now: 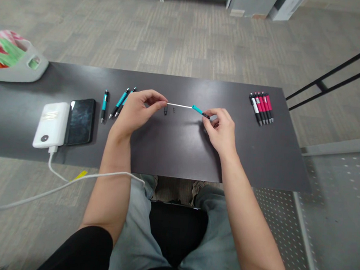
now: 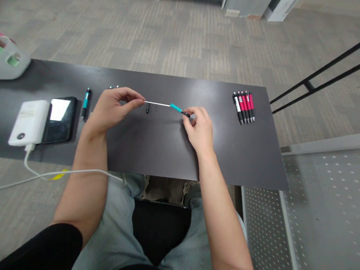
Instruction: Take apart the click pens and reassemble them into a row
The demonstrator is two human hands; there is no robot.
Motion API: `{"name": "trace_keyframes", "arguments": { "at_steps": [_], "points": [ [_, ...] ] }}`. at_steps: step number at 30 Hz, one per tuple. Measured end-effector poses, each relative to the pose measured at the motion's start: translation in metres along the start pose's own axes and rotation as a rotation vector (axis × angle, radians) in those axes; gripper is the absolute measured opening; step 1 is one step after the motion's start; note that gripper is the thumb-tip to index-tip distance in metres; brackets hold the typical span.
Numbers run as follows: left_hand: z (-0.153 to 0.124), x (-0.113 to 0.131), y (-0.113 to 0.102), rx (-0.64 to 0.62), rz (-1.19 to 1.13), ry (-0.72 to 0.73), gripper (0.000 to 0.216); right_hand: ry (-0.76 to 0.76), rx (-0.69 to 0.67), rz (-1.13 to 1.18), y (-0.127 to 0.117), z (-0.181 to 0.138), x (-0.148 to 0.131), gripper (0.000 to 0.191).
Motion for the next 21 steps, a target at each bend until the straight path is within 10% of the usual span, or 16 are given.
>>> {"name": "trace_keyframes", "arguments": {
  "at_steps": [21],
  "points": [
    [-0.0003,0.0034,-0.0016,-0.029,0.070,-0.009,0.016,0.009,-0.033,-0.005,0.0007,-0.0020,-0.0040,0.007]
  ]
}}
Point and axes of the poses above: each hand's wrist, its own z-axis towards the middle knuckle, its own y-axis out of the palm, x = y × z, the point moved 8 cm from there along z, towards the middle knuckle, and after that the axes turned 6 degrees about y, right-handed, at the moved point
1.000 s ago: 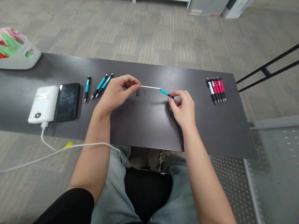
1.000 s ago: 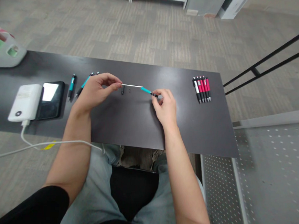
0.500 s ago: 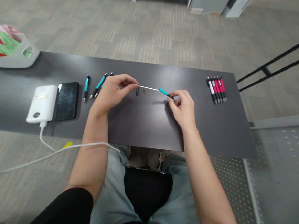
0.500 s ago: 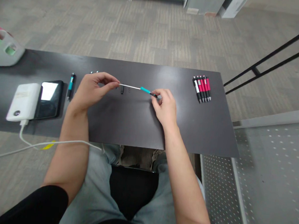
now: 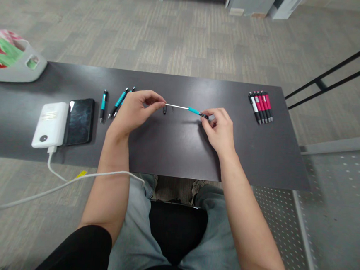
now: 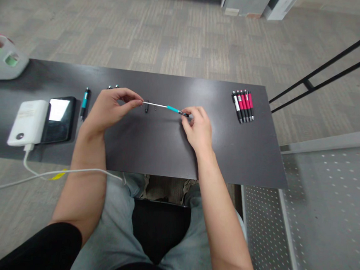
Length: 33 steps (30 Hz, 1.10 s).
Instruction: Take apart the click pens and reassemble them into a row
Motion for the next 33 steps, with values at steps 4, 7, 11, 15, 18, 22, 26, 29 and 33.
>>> {"name": "trace_keyframes", "arguments": {
  "at_steps": [4,7,11,15,18,22,26,29,33],
  "points": [
    [0.000,0.001,0.004,-0.008,-0.032,0.011,0.016,0.014,-0.025,0.000,0.000,0.000,-0.003,0.006],
    [0.000,0.008,0.013,-0.035,-0.064,0.021,0.016,0.005,-0.057,-0.009,0.003,-0.002,-0.009,0.007],
    [0.002,0.023,0.029,-0.052,-0.120,0.049,0.021,-0.042,-0.138,0.012,0.012,-0.005,-0.018,0.012],
    [0.003,0.030,0.036,0.020,-0.189,0.045,0.032,-0.054,-0.188,0.056,0.017,-0.008,-0.022,0.018],
    [0.003,0.030,0.040,0.048,-0.275,0.052,0.044,-0.071,-0.195,0.091,0.019,-0.008,-0.025,0.020],
    [0.004,0.029,0.047,0.034,-0.346,0.036,0.059,-0.073,-0.215,0.095,0.022,-0.009,-0.026,0.020],
    [0.005,0.031,0.053,0.016,-0.405,0.025,0.064,-0.074,-0.235,0.107,0.026,-0.010,-0.027,0.024],
    [0.004,0.032,0.057,-0.028,-0.453,0.007,0.067,-0.075,-0.225,0.124,0.026,-0.010,-0.028,0.028],
    [0.004,0.029,0.060,-0.053,-0.496,-0.032,0.070,-0.037,-0.224,0.133,0.026,-0.010,-0.027,0.036]
  ]
}}
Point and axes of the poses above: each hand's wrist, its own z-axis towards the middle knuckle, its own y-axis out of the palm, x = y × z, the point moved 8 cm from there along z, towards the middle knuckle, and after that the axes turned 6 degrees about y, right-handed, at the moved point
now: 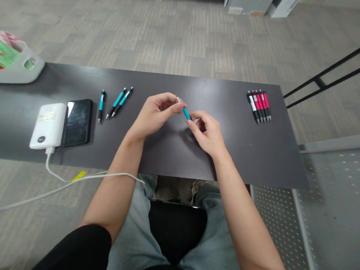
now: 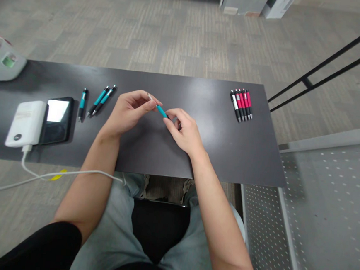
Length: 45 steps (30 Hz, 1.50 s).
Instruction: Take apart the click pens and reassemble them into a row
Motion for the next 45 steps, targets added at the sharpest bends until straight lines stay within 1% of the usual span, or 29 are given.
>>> {"name": "trace_keyframes", "arguments": {
  "at_steps": [5,8,11,13,14,16,18,20,21,23,27,30,34,37,40,42,45],
  "points": [
    [0.000,-0.001,0.002,0.013,-0.071,0.033,0.064,-0.003,-0.003,0.035,0.001,0.000,-0.002,0.034],
    [-0.001,-0.002,0.003,0.015,-0.063,0.014,0.064,0.016,0.001,0.048,0.000,0.000,-0.001,0.038],
    [-0.002,-0.002,0.002,-0.019,-0.059,0.000,0.063,0.045,0.001,0.033,-0.001,0.001,0.001,0.043],
    [-0.002,-0.002,-0.003,-0.032,-0.041,0.008,0.061,0.050,0.008,0.031,-0.001,0.001,0.002,0.043],
    [-0.001,-0.003,-0.008,-0.018,-0.007,0.011,0.058,0.049,0.017,0.031,-0.002,0.001,0.003,0.042],
    [0.000,-0.007,-0.022,0.046,0.128,0.018,0.046,0.044,0.043,0.029,-0.004,0.001,0.004,0.038],
    [0.000,-0.012,-0.036,0.113,0.331,0.027,0.028,0.036,0.073,0.031,-0.005,0.001,0.005,0.035],
    [-0.001,-0.019,-0.041,0.136,0.540,0.035,0.013,0.027,0.095,0.042,-0.007,0.000,0.007,0.033],
    [-0.001,-0.022,-0.041,0.131,0.627,0.034,0.011,0.023,0.100,0.049,-0.007,0.000,0.007,0.032],
    [-0.003,-0.028,-0.037,0.109,0.749,0.021,0.014,0.024,0.101,0.053,-0.007,0.000,0.008,0.032],
    [-0.005,-0.031,-0.025,0.073,0.819,0.007,0.010,0.039,0.084,0.033,-0.006,-0.001,0.010,0.035],
    [-0.005,-0.031,-0.020,0.050,0.797,0.016,0.008,0.027,0.083,0.024,-0.006,-0.001,0.010,0.036],
    [-0.003,-0.037,-0.017,0.017,0.744,0.020,0.016,0.028,0.076,0.023,-0.006,0.000,0.009,0.035],
    [0.000,-0.038,-0.015,0.016,0.625,0.058,0.016,0.019,0.066,0.049,-0.006,0.001,0.009,0.034],
    [0.005,-0.033,-0.019,0.117,0.311,0.104,0.015,-0.008,0.057,0.084,-0.004,0.003,0.009,0.032],
    [0.008,-0.031,-0.024,0.201,0.097,0.104,0.028,-0.025,0.048,0.083,-0.002,0.003,0.010,0.028],
    [0.010,-0.030,-0.030,0.297,-0.071,0.097,0.047,-0.044,0.022,0.045,0.001,0.003,0.010,0.021]
  ]
}}
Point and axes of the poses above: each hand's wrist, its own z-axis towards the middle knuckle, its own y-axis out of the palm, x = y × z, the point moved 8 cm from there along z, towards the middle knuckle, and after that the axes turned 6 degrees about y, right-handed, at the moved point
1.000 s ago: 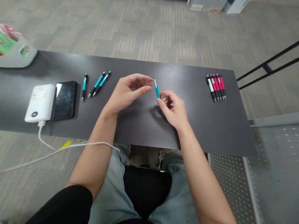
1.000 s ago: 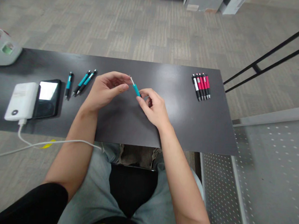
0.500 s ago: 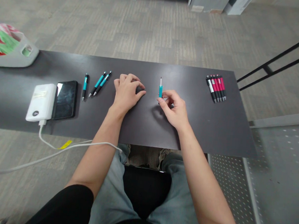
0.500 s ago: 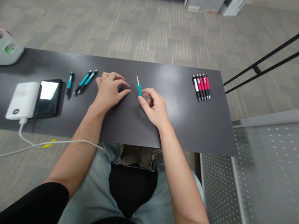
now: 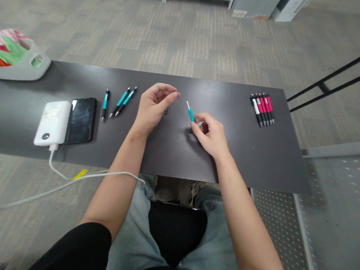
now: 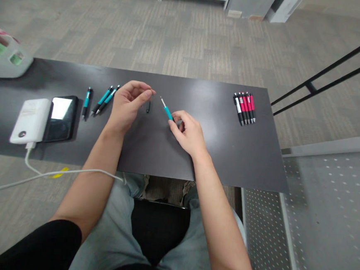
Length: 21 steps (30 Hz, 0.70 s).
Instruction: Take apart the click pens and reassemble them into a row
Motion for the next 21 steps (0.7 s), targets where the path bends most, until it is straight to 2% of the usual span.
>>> {"name": "trace_keyframes", "arguments": {
  "at_steps": [3,8,14,21],
  "points": [
    [0.001,0.000,-0.001,0.025,-0.044,-0.006,0.053,-0.013,-0.021,-0.030,0.002,-0.001,-0.001,0.018],
    [-0.001,0.002,0.002,-0.016,-0.075,0.007,0.058,-0.026,-0.019,-0.029,0.001,-0.002,-0.003,0.014],
    [-0.002,0.003,0.009,-0.077,-0.134,0.038,0.052,-0.032,-0.023,-0.031,0.001,-0.002,-0.003,0.014],
    [-0.004,0.006,0.009,-0.149,-0.033,0.068,0.053,-0.033,-0.030,-0.062,0.002,-0.003,-0.001,0.011]
  ]
}}
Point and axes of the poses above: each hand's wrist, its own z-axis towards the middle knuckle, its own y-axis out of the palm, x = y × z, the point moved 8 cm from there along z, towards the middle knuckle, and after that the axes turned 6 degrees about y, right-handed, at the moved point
